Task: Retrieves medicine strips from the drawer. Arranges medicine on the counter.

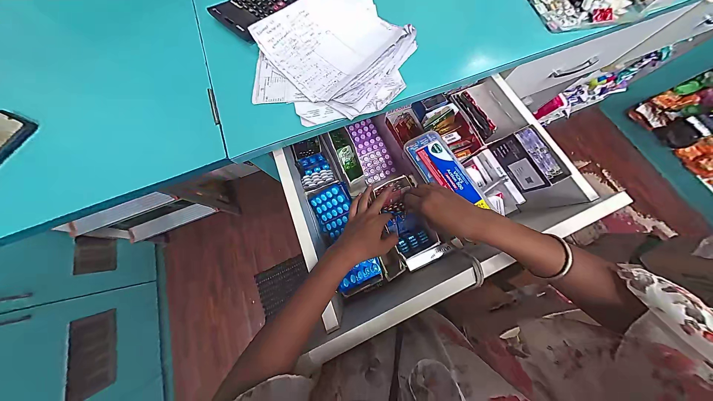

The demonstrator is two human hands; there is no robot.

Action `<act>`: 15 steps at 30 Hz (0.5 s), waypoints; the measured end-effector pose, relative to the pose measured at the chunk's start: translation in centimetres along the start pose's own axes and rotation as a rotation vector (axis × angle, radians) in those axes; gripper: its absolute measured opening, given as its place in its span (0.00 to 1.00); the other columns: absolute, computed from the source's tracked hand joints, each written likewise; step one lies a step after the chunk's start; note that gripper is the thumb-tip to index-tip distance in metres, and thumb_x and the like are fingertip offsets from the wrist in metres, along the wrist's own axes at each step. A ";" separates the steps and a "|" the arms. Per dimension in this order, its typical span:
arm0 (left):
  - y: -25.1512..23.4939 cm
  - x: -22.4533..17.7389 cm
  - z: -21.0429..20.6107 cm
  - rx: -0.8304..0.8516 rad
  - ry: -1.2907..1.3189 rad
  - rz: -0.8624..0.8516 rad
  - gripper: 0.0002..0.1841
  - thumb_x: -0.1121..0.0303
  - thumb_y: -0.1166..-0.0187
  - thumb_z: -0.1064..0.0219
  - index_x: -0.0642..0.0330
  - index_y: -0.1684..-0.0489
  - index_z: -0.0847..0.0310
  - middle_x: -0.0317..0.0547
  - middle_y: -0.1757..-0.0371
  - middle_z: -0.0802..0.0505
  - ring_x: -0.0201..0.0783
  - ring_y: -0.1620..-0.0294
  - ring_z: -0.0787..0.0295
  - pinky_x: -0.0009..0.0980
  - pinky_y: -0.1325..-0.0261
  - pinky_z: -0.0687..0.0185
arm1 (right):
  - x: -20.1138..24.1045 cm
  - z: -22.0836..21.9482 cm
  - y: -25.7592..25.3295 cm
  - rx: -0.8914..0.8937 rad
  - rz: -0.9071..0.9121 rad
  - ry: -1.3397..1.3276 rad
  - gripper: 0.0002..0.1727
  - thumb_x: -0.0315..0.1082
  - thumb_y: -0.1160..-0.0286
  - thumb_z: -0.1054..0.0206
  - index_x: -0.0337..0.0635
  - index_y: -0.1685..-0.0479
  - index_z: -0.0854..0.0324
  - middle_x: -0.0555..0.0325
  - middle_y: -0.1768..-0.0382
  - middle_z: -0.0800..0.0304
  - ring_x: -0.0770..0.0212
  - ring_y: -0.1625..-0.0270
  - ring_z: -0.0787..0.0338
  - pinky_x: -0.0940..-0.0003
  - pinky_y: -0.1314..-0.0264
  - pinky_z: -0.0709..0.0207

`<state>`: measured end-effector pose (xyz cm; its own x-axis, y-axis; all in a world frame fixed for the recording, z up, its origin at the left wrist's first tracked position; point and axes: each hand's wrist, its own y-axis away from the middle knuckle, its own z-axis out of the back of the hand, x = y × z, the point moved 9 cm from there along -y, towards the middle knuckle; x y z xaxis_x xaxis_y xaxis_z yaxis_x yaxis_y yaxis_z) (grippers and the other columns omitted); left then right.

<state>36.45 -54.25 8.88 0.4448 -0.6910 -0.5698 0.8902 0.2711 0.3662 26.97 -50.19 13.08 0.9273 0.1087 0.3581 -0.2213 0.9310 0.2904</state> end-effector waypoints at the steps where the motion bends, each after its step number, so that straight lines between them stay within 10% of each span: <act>1: 0.0 0.0 0.0 -0.002 0.002 0.002 0.24 0.49 0.19 0.38 0.54 0.33 0.13 0.40 0.03 0.51 0.55 0.03 0.73 0.64 0.09 0.78 | -0.1 0.0 0.0 -0.009 0.000 -0.009 0.09 0.23 0.23 0.35 0.32 0.49 0.15 0.39 0.49 0.10 0.38 0.39 0.12 0.43 0.33 0.23; 15: 0.1 -0.3 0.2 -0.050 -0.007 -0.015 0.24 0.51 0.20 0.35 0.58 0.37 0.12 0.44 0.04 0.45 0.59 0.04 0.66 0.67 0.11 0.71 | -0.2 0.0 0.2 -0.060 0.020 -0.031 0.08 0.24 0.20 0.36 0.32 0.50 0.14 0.39 0.51 0.09 0.38 0.42 0.11 0.42 0.34 0.22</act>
<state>36.39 -54.15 9.19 0.4307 -0.6999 -0.5698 0.9007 0.2933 0.3206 26.71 -49.99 13.05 0.9128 0.1175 0.3912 -0.2206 0.9479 0.2300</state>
